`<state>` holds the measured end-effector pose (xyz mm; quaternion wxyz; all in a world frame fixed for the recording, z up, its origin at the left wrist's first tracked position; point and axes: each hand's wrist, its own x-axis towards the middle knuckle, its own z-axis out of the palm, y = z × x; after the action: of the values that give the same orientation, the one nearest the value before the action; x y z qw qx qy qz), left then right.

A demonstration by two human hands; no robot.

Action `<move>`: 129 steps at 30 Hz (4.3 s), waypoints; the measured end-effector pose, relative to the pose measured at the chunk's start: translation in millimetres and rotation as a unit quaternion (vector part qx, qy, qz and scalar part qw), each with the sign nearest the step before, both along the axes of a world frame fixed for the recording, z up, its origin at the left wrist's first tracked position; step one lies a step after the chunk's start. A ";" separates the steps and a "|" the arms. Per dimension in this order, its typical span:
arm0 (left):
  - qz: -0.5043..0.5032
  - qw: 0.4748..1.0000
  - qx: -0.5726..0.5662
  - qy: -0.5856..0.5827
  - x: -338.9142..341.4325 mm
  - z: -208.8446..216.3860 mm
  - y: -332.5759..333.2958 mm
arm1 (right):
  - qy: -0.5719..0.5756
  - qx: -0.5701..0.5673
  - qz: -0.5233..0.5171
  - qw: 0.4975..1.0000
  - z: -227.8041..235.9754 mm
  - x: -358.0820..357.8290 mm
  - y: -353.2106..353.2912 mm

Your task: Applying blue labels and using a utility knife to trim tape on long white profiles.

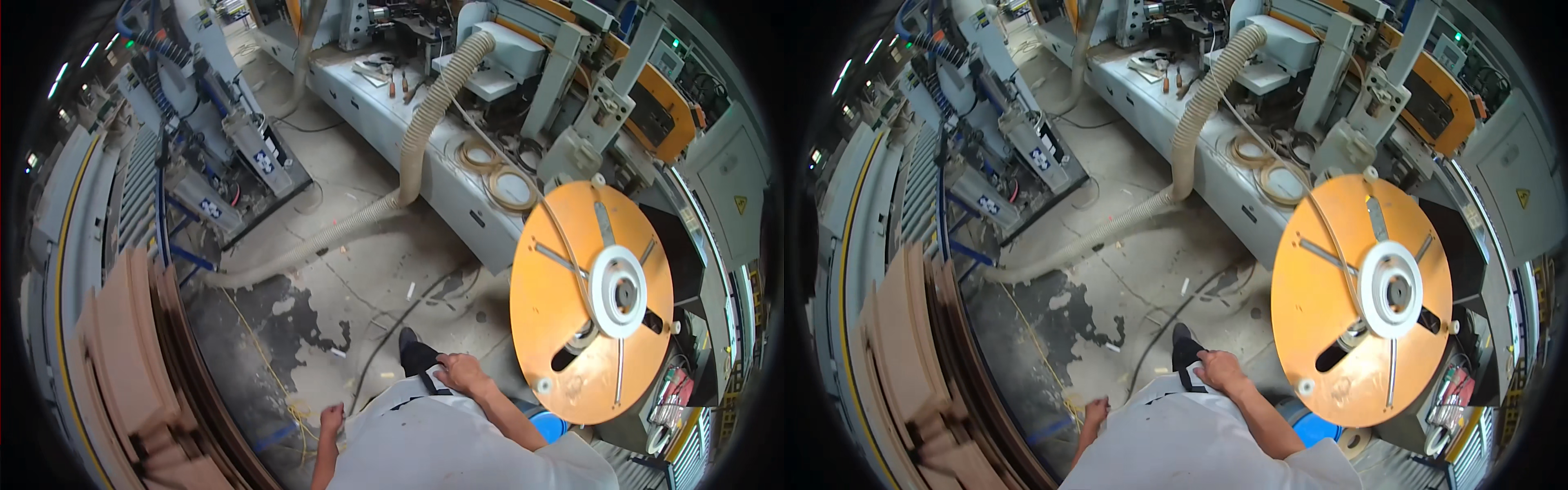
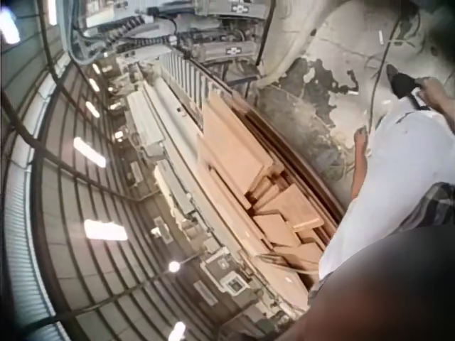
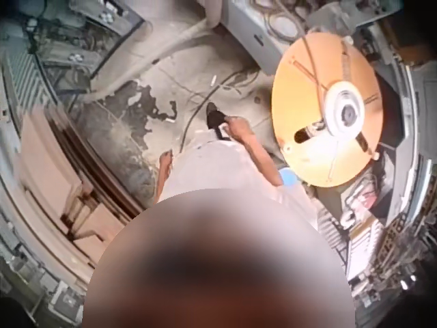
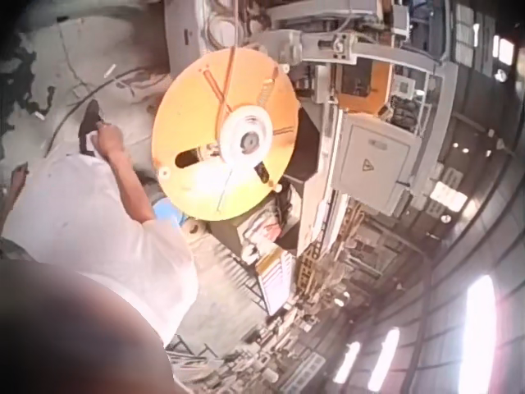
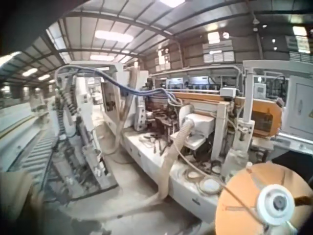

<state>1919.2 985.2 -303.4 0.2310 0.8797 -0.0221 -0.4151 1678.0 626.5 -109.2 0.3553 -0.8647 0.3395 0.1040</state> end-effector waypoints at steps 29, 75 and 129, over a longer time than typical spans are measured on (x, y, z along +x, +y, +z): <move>0.166 0.965 -0.200 0.019 702.8 22.6 -389.9 | 0.072 -0.073 -0.130 0.986 28.9 521.5 -357.1; -0.268 0.962 -0.043 0.030 1146.1 -29.8 -1277.9 | -0.026 0.139 -0.766 0.627 -94.9 841.2 -737.8; -0.816 0.577 0.028 -0.041 855.1 42.1 -1258.6 | -0.296 0.201 -0.905 0.230 -172.9 906.2 -410.0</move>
<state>2774.3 -273.4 -261.3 -0.2306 0.5125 -0.7279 -0.3928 2584.2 216.6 -282.2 0.4501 0.1493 0.7346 -0.4852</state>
